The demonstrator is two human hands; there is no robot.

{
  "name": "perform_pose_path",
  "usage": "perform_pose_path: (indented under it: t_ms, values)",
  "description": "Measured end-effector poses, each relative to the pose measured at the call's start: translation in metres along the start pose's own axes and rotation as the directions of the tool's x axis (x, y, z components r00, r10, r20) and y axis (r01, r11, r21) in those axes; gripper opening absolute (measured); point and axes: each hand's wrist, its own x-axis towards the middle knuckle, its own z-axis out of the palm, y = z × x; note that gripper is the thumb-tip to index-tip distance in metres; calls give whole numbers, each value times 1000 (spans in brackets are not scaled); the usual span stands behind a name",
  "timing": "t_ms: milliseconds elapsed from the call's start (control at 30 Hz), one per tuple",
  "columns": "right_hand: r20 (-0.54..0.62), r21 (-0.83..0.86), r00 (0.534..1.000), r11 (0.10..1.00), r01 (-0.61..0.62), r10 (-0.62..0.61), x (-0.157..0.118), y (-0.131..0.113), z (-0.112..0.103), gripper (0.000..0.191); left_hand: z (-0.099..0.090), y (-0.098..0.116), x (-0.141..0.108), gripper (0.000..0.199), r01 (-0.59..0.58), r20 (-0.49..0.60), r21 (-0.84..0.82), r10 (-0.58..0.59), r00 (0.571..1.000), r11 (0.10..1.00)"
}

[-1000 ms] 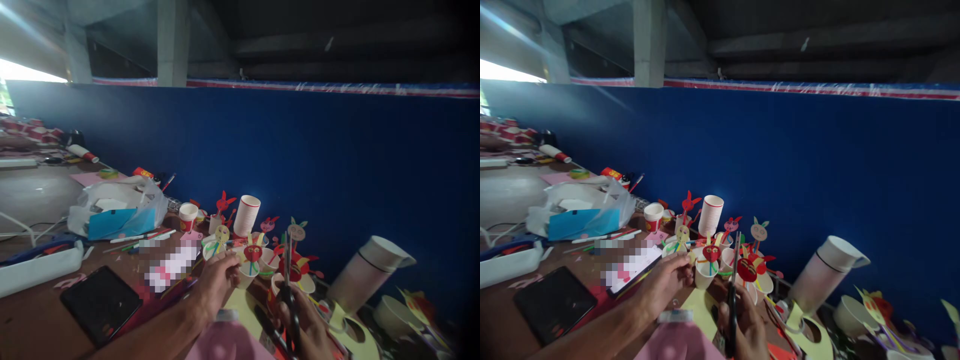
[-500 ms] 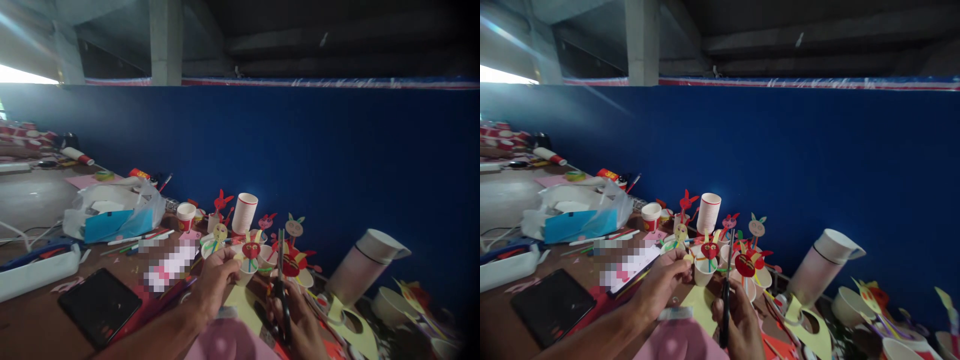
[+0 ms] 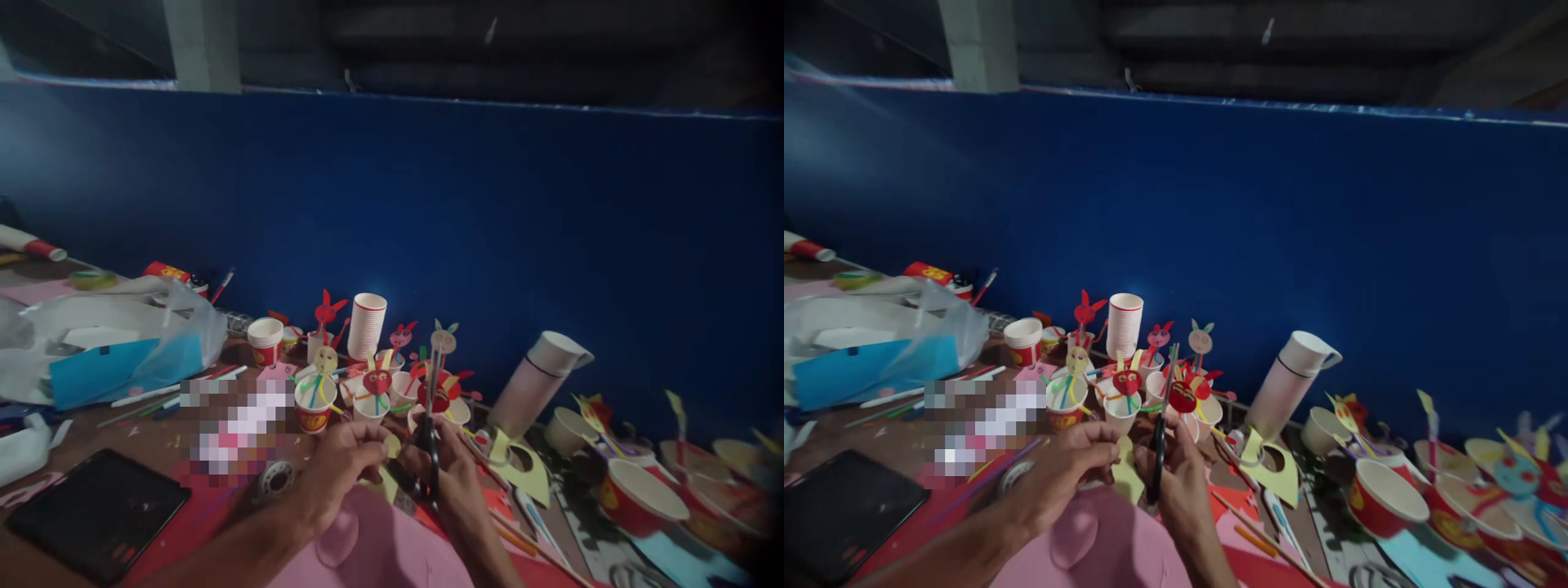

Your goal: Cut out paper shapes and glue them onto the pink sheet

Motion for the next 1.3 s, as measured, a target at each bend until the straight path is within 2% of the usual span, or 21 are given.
perform_pose_path:
  t_ms: [133,200,300,400,500,567,633,767,867,967,1067,1133,1200,1300]
  values:
    - [66,43,998,999,-4,1,1,7,-1,40,2,-1,0,20,12,57,45,-15,998,999]
    - [64,47,998,999,-8,5,-1,7,-2,39,0,-2,1,21,37,50,37,-39,998,999]
    - [50,53,999,999,-2,0,-2,5,-2,37,-5,-2,2,20,53,4,-43,-52,999,998]
    - [59,50,998,999,-7,4,-3,3,0,35,-8,-2,3,22,34,13,-116,-32,999,993]
    - [67,51,998,999,-9,6,-2,4,1,35,-7,-3,2,22,36,74,-30,-34,997,999]
    - [70,13,998,1000,0,-1,-3,6,1,36,-6,-2,2,17,17,95,69,-24,995,997]
    - [59,-41,998,999,16,-13,-5,4,1,37,-7,0,3,13,-21,72,122,12,997,992]
    - [-13,-107,998,993,58,-60,-8,-10,0,41,-12,10,3,12,-118,44,65,115,992,991]
    - [-22,-223,992,968,113,-121,-6,-27,-1,38,-13,17,2,11,-124,19,35,123,992,992]
    - [92,-484,990,865,135,-103,-8,-40,-11,41,-15,15,1,10,-153,-2,40,154,988,987]
    - [238,-749,971,631,200,-25,-20,-41,-29,37,-24,3,-1,10,-197,-29,167,205,978,966]
    - [311,-804,950,527,275,-20,-27,-34,-43,33,-31,-9,-5,11,-198,1,305,207,978,932]
    - [343,-811,936,476,341,-85,-29,-26,-52,32,-35,-23,-13,11,-255,29,412,267,963,875]
    - [343,-794,887,409,449,-309,-23,-20,-53,32,-31,-41,-28,11,-258,152,518,208,966,816]
